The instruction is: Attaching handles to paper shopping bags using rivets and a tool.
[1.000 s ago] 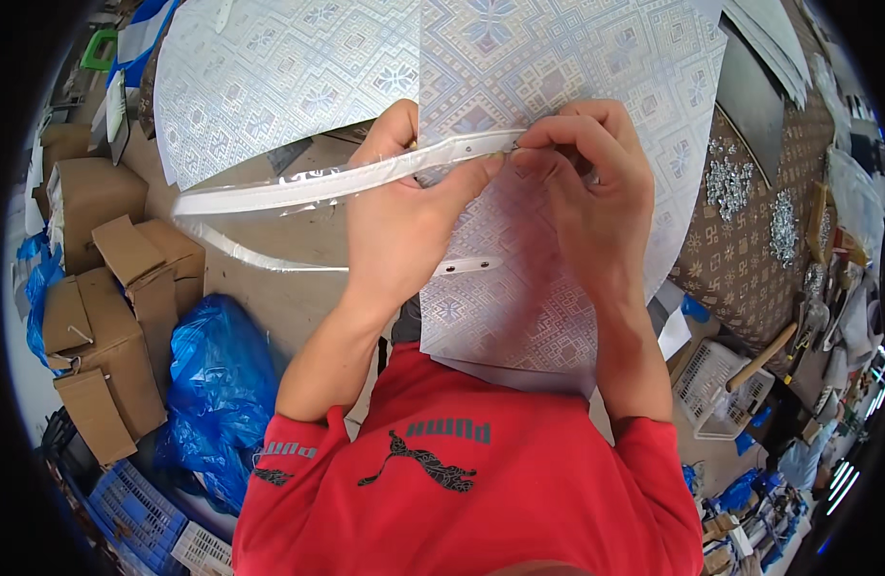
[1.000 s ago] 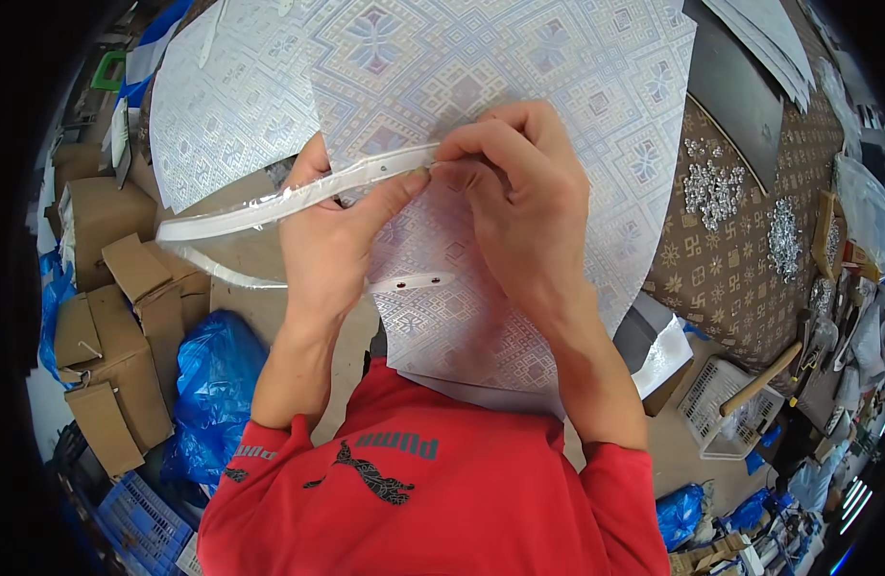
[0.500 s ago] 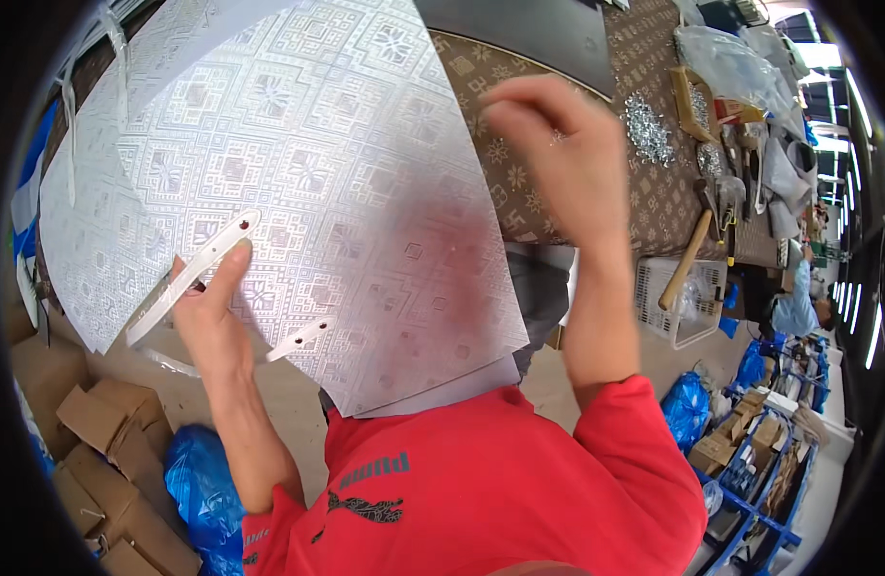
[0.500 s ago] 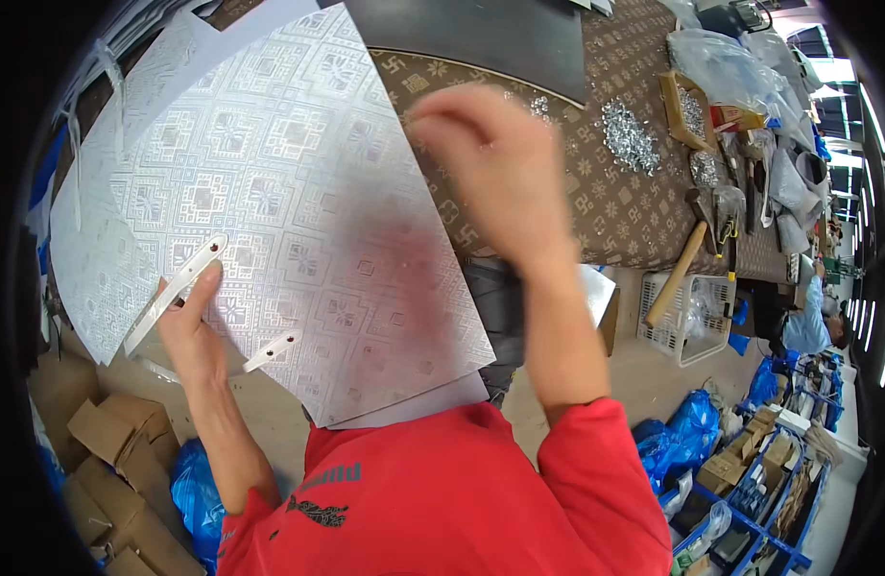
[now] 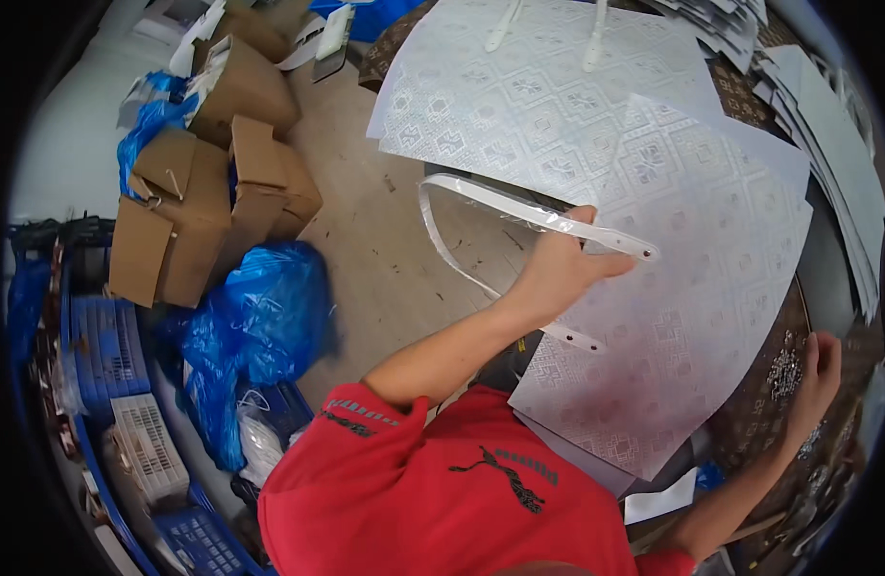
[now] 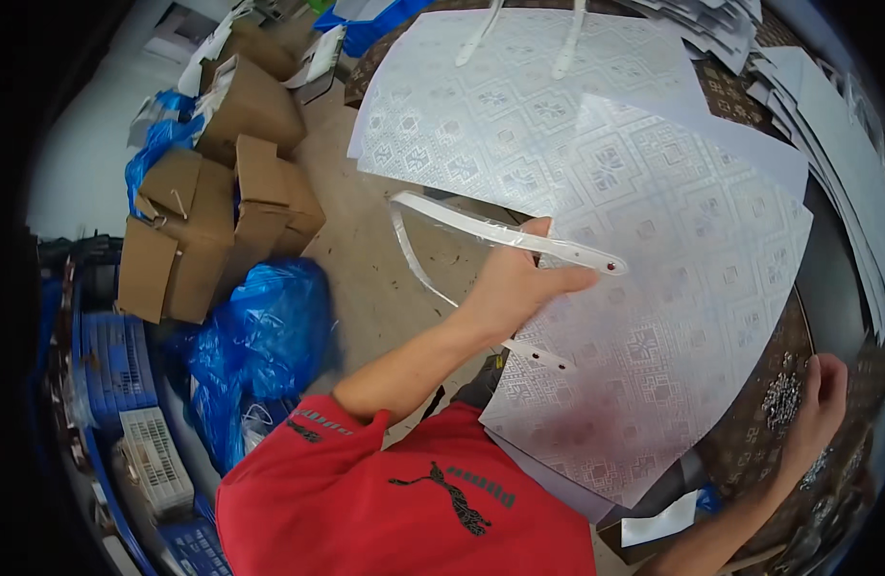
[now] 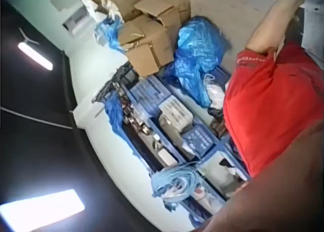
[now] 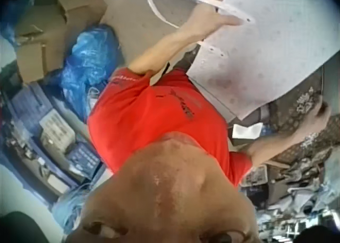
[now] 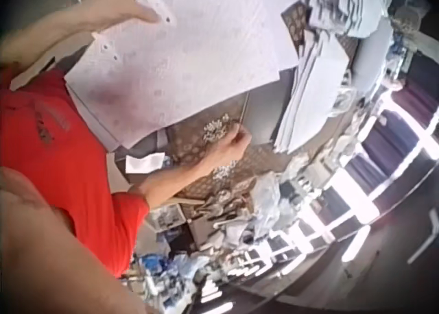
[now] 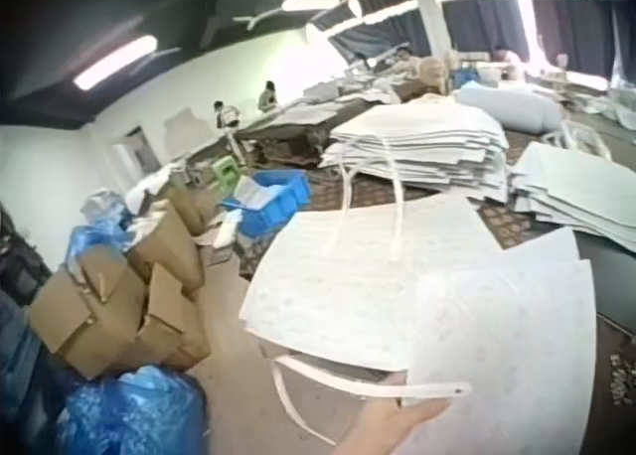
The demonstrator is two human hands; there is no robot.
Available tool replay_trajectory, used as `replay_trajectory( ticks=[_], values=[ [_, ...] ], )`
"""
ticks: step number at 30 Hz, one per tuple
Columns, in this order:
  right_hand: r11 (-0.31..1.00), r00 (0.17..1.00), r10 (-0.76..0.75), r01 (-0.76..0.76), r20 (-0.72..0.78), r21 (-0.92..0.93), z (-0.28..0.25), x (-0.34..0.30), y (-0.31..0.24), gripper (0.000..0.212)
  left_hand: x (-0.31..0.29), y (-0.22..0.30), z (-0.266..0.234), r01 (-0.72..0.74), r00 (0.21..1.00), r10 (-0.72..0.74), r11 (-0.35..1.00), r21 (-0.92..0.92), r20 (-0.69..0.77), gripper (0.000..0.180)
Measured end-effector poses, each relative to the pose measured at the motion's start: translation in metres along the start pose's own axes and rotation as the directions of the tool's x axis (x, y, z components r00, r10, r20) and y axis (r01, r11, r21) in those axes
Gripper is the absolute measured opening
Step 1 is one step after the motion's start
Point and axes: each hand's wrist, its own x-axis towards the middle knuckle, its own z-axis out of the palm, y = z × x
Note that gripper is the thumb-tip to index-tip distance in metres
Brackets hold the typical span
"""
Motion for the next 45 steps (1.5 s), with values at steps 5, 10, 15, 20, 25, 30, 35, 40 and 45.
replay_trajectory(
  ticks=[5,10,15,20,25,30,35,40,45],
  values=[
    [0.909,0.977,0.066,-0.143,0.203,0.391,0.037,-0.038,-0.077,0.008,-0.006,0.004,0.021,-0.138,0.982,0.17,0.938,0.319,-0.076,0.029],
    [0.808,0.926,-0.322,0.16,0.197,0.568,0.103,-0.073,-0.138,0.017,-0.02,0.02,0.038,-0.098,0.994,0.105,0.975,0.201,-0.022,0.022],
    [0.839,0.924,-0.35,0.234,0.157,0.492,0.12,-0.075,-0.154,0.019,-0.027,0.031,0.047,-0.069,0.996,0.076,0.988,0.136,-0.042,0.014],
    [0.854,0.937,-0.303,0.187,0.171,0.486,0.121,-0.074,-0.153,0.021,-0.028,0.031,0.053,-0.092,0.994,0.099,0.988,0.121,-0.052,0.013],
    [0.894,0.963,-0.246,0.181,0.111,0.409,0.131,-0.077,-0.157,0.026,-0.024,0.026,0.051,-0.122,0.992,0.126,0.977,0.175,-0.013,0.016],
    [0.925,0.975,-0.208,0.168,0.084,0.34,0.124,-0.07,-0.161,0.026,-0.015,0.019,0.045,-0.026,0.999,0.025,1.0,0.012,0.048,0.02],
    [0.969,0.988,0.092,-0.061,-0.123,0.238,0.045,-0.051,-0.114,0.026,-0.006,0.019,0.023,0.085,0.988,-0.058,0.978,-0.19,0.145,0.031],
    [0.696,0.929,0.346,-0.351,0.135,0.627,0.019,-0.063,-0.077,0.042,0.01,0.051,0.018,0.011,0.999,0.008,0.899,-0.438,0.04,0.046],
    [0.44,0.96,0.166,-0.277,0.226,0.854,0.013,-0.028,-0.074,0.044,0.049,0.135,0.027,-0.085,0.995,0.071,0.972,0.218,0.073,0.046]
  ],
)
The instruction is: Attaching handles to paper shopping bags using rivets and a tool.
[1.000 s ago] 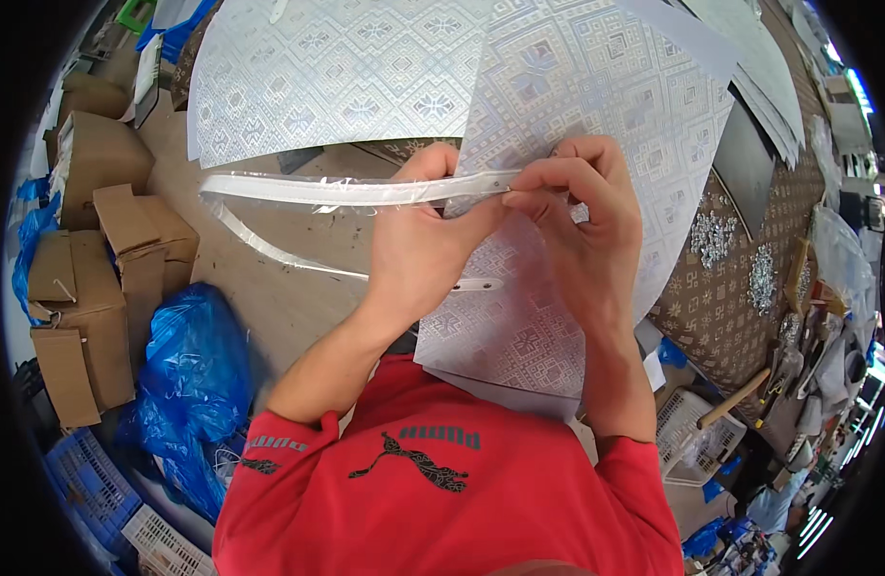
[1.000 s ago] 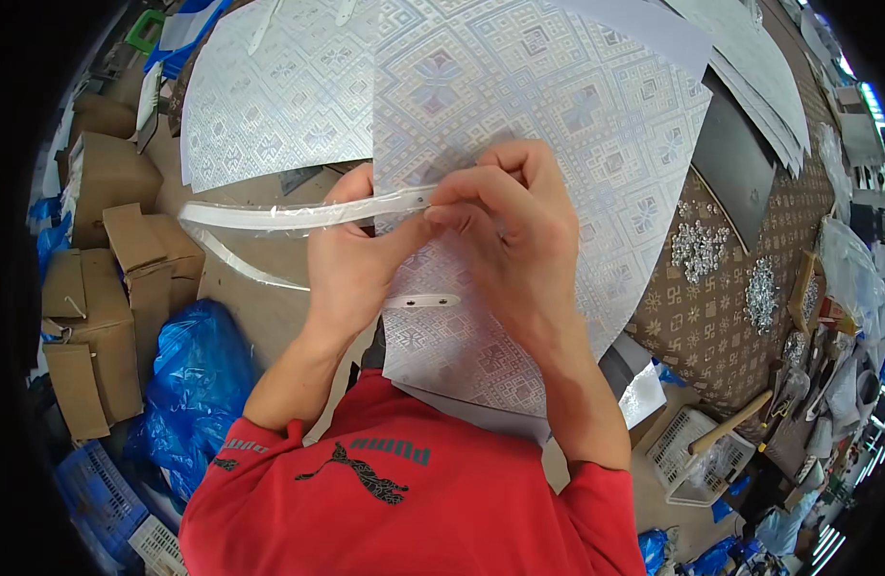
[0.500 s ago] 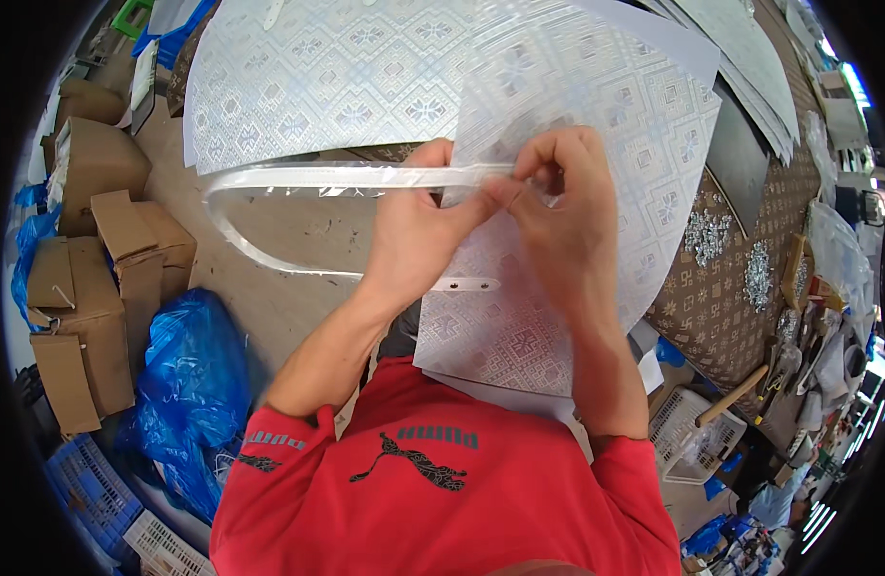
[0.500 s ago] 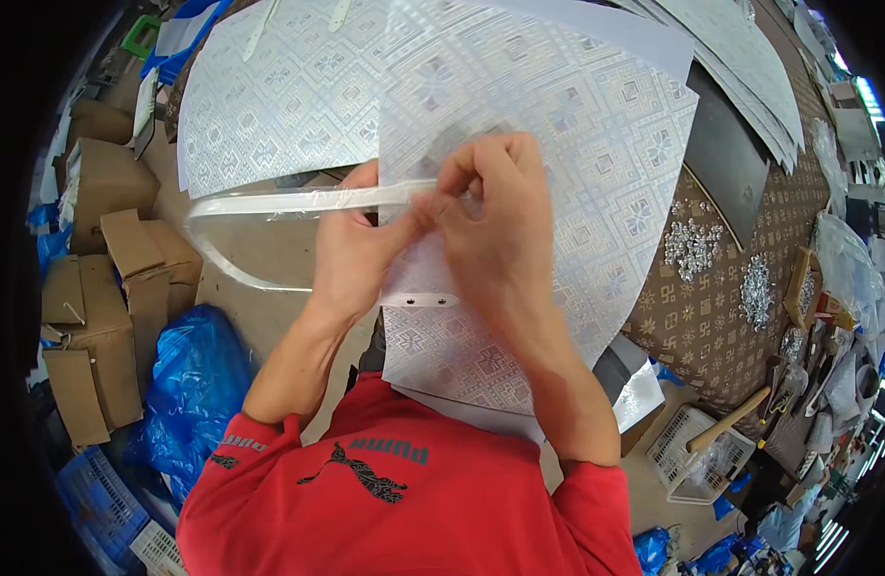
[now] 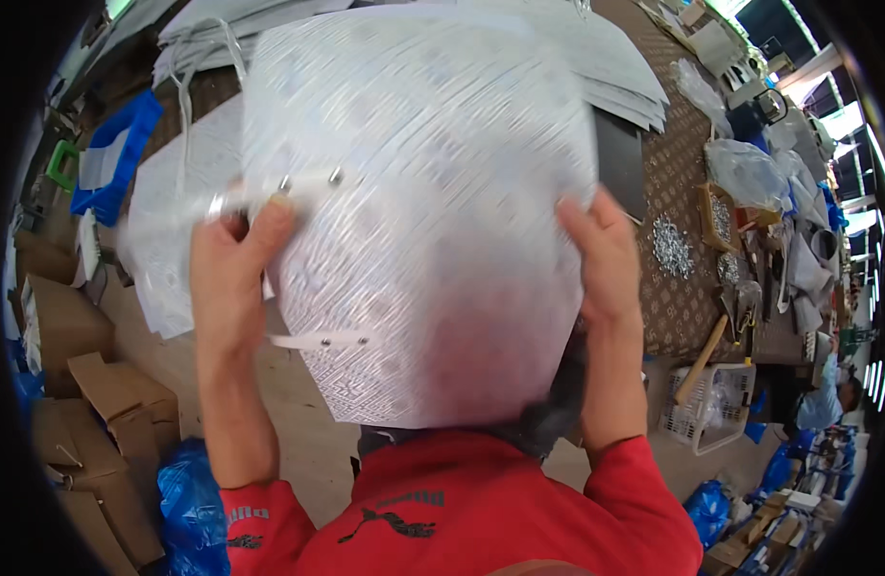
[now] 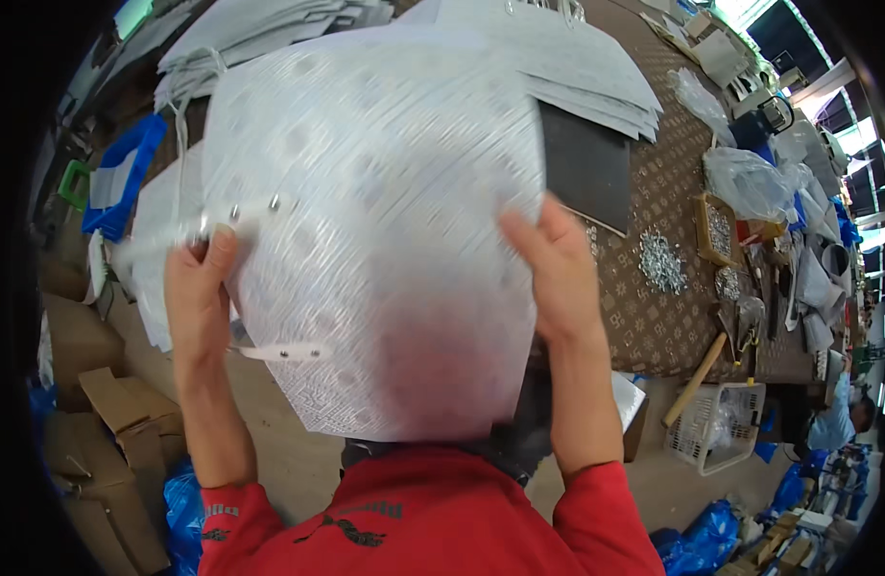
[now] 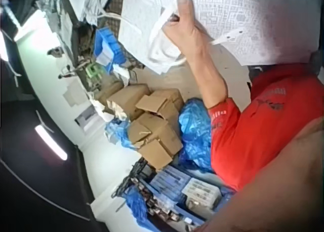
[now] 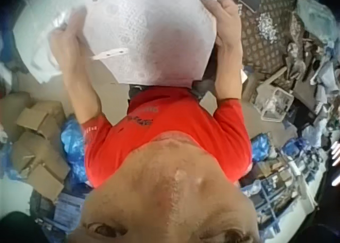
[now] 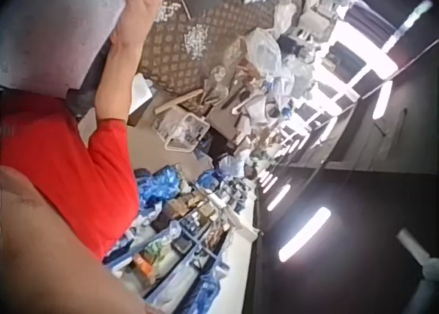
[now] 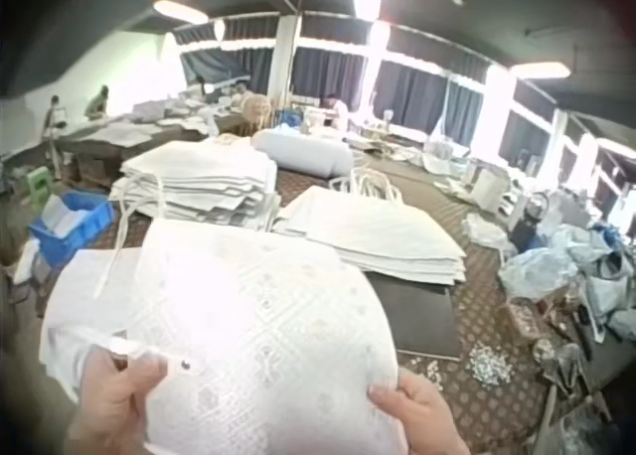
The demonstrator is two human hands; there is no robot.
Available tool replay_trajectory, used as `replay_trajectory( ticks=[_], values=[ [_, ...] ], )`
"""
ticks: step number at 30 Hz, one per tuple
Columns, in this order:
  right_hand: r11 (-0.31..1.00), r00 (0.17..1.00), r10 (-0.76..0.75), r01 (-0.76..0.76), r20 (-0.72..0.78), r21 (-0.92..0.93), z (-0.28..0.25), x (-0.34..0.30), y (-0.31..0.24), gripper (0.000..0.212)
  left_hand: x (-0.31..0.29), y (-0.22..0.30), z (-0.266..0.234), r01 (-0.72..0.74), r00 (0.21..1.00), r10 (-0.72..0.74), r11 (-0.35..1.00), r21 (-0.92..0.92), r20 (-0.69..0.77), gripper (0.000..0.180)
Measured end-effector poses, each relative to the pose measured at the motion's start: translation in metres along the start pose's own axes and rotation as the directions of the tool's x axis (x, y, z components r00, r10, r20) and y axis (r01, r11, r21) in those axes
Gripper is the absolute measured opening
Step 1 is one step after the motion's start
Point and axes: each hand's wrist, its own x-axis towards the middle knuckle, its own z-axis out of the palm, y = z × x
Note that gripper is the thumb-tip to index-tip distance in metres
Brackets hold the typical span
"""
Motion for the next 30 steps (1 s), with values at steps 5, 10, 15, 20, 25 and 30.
replay_trajectory(
  ticks=[5,10,15,20,25,30],
  values=[
    [0.89,0.865,-0.456,0.451,-0.21,-0.072,-0.04,0.114,-0.054,0.027,0.041,0.05,-0.033,-0.664,0.439,0.893,0.251,0.705,0.095,0.036],
    [0.982,0.94,-0.189,0.175,-0.284,-0.076,-0.091,0.177,-0.08,0.048,0.099,0.024,-0.106,-0.454,0.665,0.741,0.498,0.739,-0.092,0.03],
    [0.81,0.925,-0.269,0.067,-0.267,-0.583,-0.136,0.076,-0.037,0.033,0.201,-0.062,-0.217,-0.413,0.886,0.253,0.05,0.909,0.388,0.052],
    [0.637,0.893,-0.219,-0.175,-0.394,-0.75,-0.16,-0.048,-0.007,0.022,0.248,-0.096,-0.289,-0.089,0.992,-0.071,0.204,0.975,0.105,0.081],
    [0.493,0.881,-0.338,-0.134,-0.331,-0.86,-0.153,-0.07,0.018,0.023,0.225,-0.077,-0.285,-0.28,0.953,-0.035,0.286,0.917,0.302,0.077],
    [0.297,0.867,-0.461,-0.048,-0.187,-0.954,-0.137,-0.033,0.033,0.022,0.202,-0.063,-0.277,-0.196,0.978,0.139,0.369,0.908,0.155,0.073]
  ],
)
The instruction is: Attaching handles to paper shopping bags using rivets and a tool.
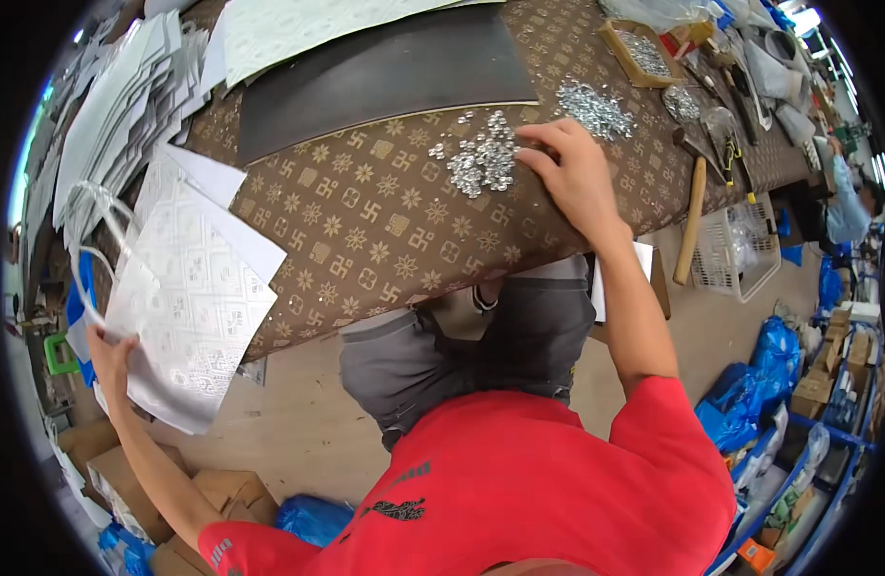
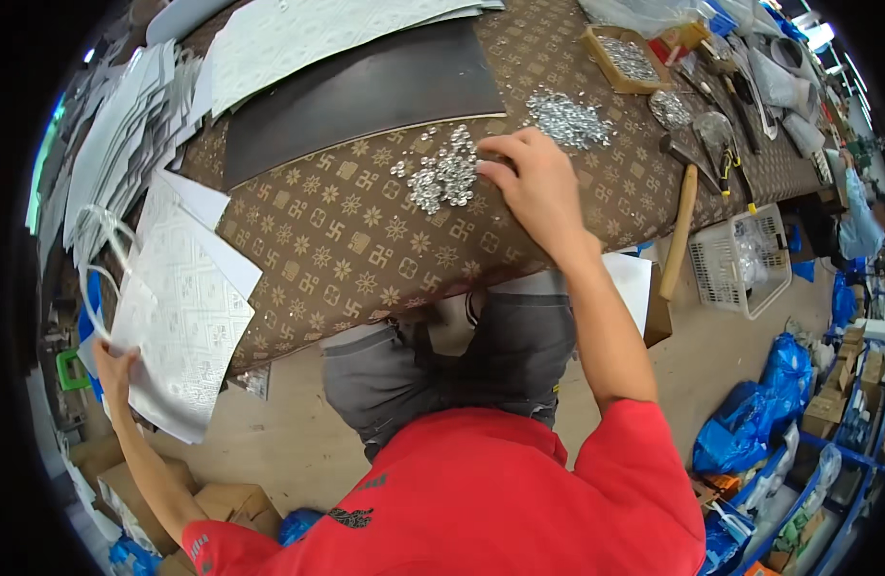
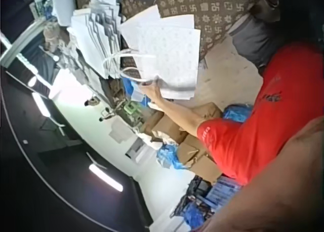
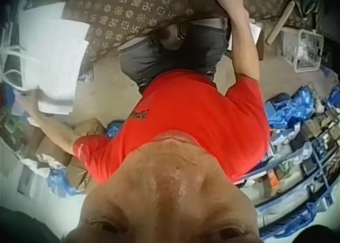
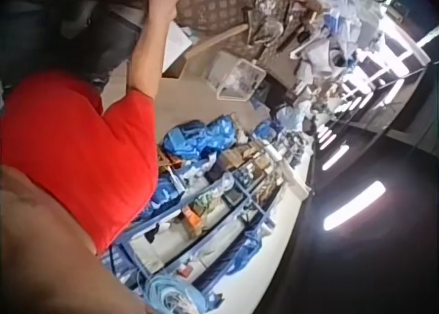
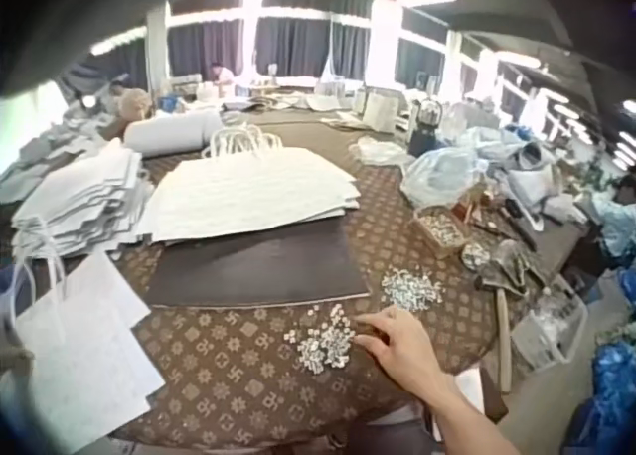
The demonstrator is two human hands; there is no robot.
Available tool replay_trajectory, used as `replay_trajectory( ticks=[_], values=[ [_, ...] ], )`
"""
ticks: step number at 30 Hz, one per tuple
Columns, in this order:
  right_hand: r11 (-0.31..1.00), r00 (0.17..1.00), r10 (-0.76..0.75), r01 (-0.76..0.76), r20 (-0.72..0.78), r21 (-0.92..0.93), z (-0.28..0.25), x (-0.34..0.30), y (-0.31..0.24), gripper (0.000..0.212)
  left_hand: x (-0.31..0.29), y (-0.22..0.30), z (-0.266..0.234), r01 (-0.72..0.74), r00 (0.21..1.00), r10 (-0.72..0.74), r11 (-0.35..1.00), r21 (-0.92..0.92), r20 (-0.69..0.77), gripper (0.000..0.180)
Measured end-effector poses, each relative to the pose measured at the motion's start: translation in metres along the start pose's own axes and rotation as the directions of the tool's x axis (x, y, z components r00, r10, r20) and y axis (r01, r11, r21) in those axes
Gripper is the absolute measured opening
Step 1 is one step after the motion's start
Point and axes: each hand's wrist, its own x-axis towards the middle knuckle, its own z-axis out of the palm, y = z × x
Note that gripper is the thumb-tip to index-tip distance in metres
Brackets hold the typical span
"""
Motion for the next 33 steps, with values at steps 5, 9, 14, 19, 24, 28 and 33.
replay_trajectory(
  ticks=[5,9,14,19,24,28,33],
  values=[
    [0.997,0.994,-0.056,0.061,-0.094,0.052,-0.017,-0.001,0.022,0.021,-0.089,0.026,-0.068,0.106,0.985,-0.148,0.928,-0.356,-0.093,0.058],
    [0.985,0.974,0.17,-0.162,-0.153,0.06,-0.048,-0.002,0.055,0.019,-0.203,0.086,-0.132,0.103,0.902,-0.218,0.946,-0.306,-0.371,0.057],
    [0.979,0.984,0.163,-0.17,-0.072,-0.114,-0.051,0.013,0.072,0.021,-0.277,0.193,-0.139,-0.024,0.936,-0.066,0.968,-0.248,-0.347,0.037],
    [0.995,0.986,0.098,-0.099,-0.135,0.003,-0.053,0.02,0.076,0.019,-0.285,0.265,-0.098,-0.31,0.942,0.267,0.924,-0.223,-0.203,0.023],
    [0.814,0.911,0.409,-0.336,-0.057,0.474,-0.071,0.024,0.081,0.016,-0.22,0.301,-0.008,-0.696,0.698,0.687,0.717,0.032,-0.203,0.008],
    [0.348,0.904,0.389,-0.323,0.178,0.88,-0.071,0.018,0.063,0.015,-0.214,0.354,0.063,-0.869,0.44,0.871,0.474,0.141,-0.22,0.012],
    [0.149,0.873,0.22,-0.471,0.435,0.87,-0.049,-0.011,-0.008,0.013,-0.2,0.395,0.087,-0.895,0.357,0.894,0.411,0.176,-0.27,0.017]
  ],
)
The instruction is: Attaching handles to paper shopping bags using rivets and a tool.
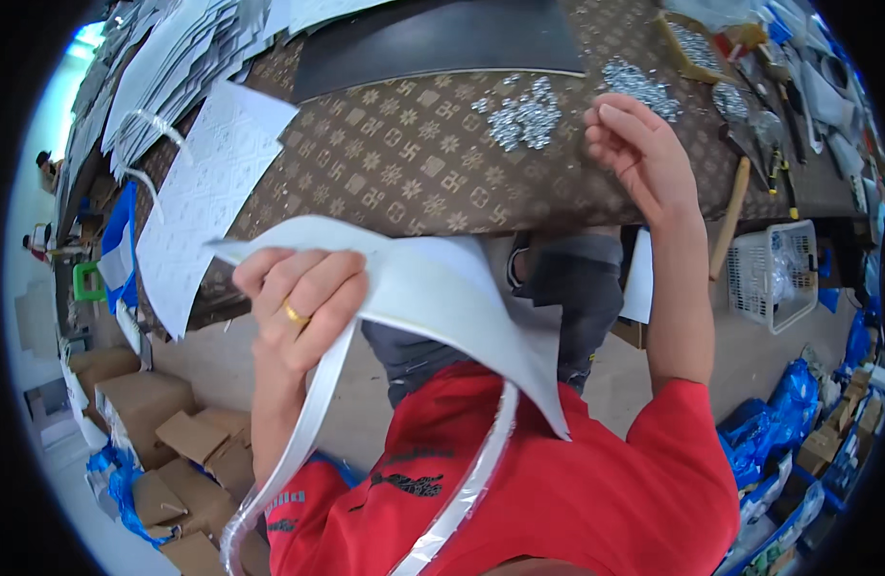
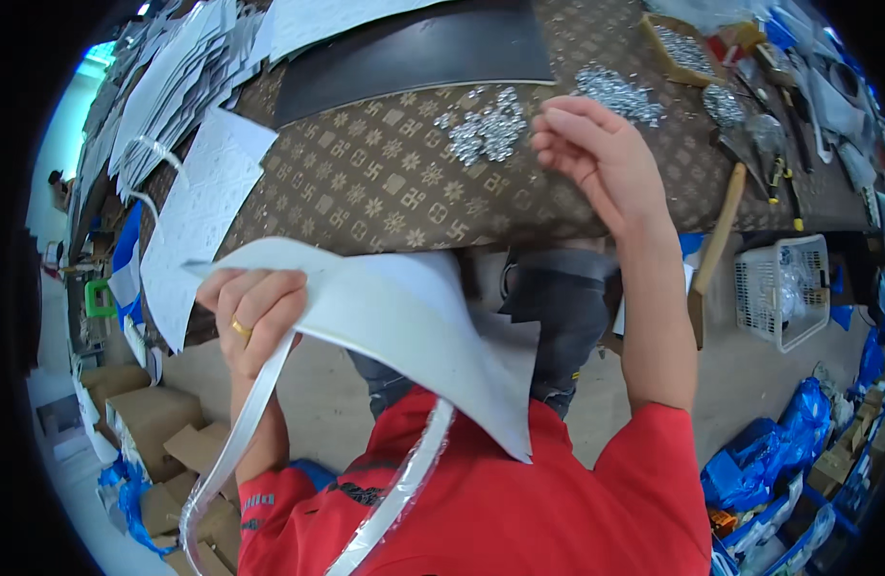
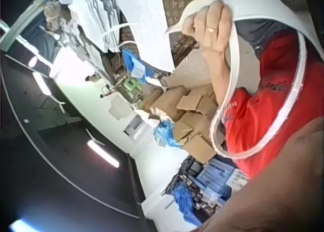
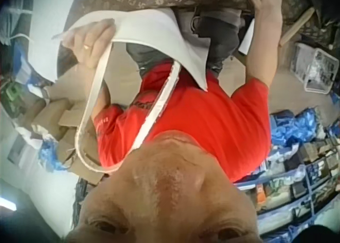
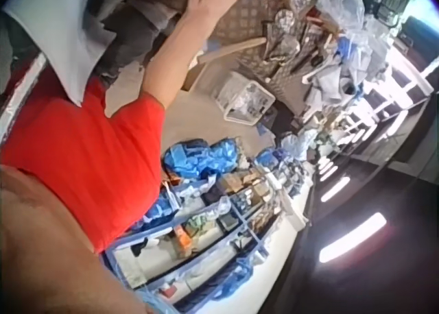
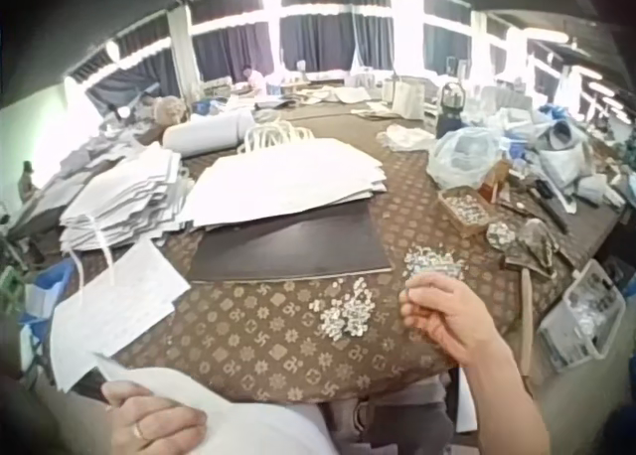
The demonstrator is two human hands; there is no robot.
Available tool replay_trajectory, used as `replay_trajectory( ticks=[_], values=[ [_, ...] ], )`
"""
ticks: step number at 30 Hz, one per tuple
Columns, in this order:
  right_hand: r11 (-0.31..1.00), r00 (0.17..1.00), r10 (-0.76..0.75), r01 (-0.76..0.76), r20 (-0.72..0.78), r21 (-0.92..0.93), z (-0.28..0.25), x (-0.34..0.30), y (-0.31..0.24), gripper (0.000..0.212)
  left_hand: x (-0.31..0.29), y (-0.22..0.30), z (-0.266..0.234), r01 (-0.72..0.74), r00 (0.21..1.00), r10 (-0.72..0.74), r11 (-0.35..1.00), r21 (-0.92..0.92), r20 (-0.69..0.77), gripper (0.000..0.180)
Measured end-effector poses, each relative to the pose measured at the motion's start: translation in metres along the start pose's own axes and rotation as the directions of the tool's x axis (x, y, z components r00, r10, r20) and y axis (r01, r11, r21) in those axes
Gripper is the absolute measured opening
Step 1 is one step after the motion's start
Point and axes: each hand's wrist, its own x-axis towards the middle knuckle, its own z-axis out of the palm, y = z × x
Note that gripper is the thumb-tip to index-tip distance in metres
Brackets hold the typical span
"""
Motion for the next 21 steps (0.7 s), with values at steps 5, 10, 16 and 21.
replay_trajectory(
  ticks=[5,10,16,21],
  values=[
    [0.979,0.91,0.197,-0.199,0.364,-0.033,0.085,-0.027,0.017,0.013,-0.005,-0.021,0.008,-0.16,0.975,0.142,0.983,-0.095,-0.168,0.023],
    [0.967,0.629,0.241,-0.093,0.739,-0.237,0.143,-0.026,0.032,0.01,-0.014,-0.026,0.004,-0.129,0.981,0.101,0.978,-0.166,-0.166,0.027],
    [0.947,0.649,0.146,0.127,0.746,-0.296,0.171,-0.026,0.055,0.009,-0.018,-0.027,0.002,-0.047,0.99,0.021,0.981,-0.187,-0.139,0.025],
    [0.944,0.64,0.225,0.045,0.735,-0.328,0.175,-0.028,0.051,0.011,-0.02,-0.033,0.0,-0.079,0.988,0.044,0.965,-0.248,-0.146,0.03]
  ],
)
